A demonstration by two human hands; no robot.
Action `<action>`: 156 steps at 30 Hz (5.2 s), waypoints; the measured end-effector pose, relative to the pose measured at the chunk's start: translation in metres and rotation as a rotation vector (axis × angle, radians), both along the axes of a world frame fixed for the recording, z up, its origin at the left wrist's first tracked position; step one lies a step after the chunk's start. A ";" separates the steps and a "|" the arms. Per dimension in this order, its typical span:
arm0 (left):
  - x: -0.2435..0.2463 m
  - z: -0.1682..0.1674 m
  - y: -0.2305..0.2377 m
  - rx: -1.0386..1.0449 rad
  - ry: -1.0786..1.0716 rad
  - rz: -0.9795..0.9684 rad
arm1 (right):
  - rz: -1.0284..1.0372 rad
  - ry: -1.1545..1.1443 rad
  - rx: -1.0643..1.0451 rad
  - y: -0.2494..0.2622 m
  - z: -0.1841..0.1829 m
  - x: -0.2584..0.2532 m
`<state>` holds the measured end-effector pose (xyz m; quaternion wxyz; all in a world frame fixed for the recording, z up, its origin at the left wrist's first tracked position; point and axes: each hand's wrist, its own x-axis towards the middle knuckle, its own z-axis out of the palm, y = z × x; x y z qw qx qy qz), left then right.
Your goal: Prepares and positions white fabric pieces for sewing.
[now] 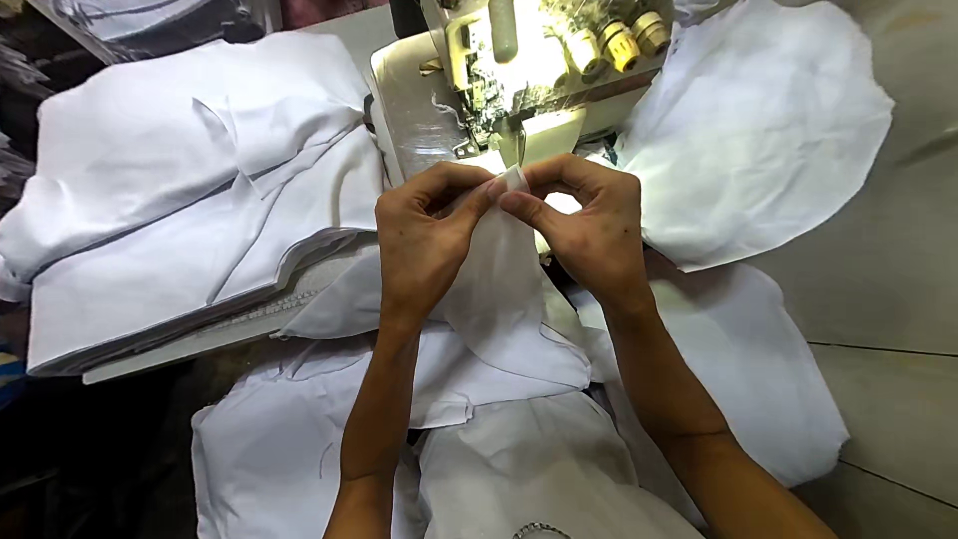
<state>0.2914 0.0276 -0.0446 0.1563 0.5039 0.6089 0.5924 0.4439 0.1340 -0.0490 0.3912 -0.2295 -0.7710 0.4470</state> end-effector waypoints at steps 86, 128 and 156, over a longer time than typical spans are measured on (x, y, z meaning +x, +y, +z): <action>-0.046 -0.026 0.065 -0.290 0.369 0.179 | -0.374 0.201 -0.248 0.023 -0.064 -0.085; -0.115 -0.088 -0.169 -0.049 -0.217 0.813 | -0.220 -0.040 -0.300 -0.016 -0.093 -0.011; -0.131 -0.076 -0.166 -0.190 -0.506 0.696 | -0.180 0.036 -0.411 -0.019 -0.099 -0.009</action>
